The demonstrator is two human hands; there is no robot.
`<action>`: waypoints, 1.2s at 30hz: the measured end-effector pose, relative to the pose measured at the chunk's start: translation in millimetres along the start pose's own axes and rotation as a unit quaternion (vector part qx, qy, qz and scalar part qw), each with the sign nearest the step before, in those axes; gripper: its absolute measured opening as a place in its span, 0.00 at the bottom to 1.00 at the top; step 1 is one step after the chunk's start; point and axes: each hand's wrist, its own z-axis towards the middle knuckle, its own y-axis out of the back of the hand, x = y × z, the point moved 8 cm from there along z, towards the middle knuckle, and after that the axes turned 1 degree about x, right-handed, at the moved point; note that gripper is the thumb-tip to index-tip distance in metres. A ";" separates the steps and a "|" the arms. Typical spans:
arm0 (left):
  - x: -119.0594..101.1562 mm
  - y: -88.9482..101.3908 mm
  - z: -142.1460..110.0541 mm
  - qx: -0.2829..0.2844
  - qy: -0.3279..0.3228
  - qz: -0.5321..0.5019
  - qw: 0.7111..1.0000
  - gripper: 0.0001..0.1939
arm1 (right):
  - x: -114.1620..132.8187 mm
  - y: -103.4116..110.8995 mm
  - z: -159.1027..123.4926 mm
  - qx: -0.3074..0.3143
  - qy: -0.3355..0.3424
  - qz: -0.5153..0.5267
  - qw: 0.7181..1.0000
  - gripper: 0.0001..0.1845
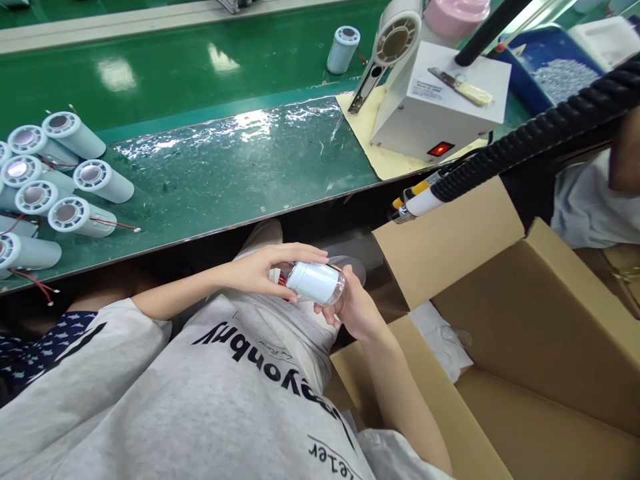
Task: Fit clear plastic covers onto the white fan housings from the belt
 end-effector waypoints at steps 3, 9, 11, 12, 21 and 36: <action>-1.1 -1.0 -1.0 -0.007 0.005 0.015 1.000 0.36 | -8.7 -2.7 -0.2 0.026 -0.044 0.013 0.999 0.40; -1.2 -1.7 -2.3 -0.028 0.058 0.017 0.998 0.31 | -0.4 11.5 -4.6 -0.038 0.093 -0.142 0.985 0.40; 0.8 0.6 -3.2 -0.048 0.080 -0.005 0.996 0.32 | 23.2 23.9 -18.6 -0.163 0.263 -0.283 0.908 0.25; 2.3 1.2 -3.7 -0.055 0.090 -0.020 0.994 0.33 | 34.8 23.3 -30.6 -0.212 0.356 -0.351 0.840 0.16; 3.5 -3.4 -2.4 0.008 0.103 -0.022 0.994 0.38 | 37.6 8.5 -38.2 -0.072 0.377 -0.297 0.874 0.26; 54.9 -29.9 -9.2 0.017 0.209 -0.203 0.956 0.40 | 8.1 20.8 -22.9 -0.090 0.184 -0.211 0.956 0.24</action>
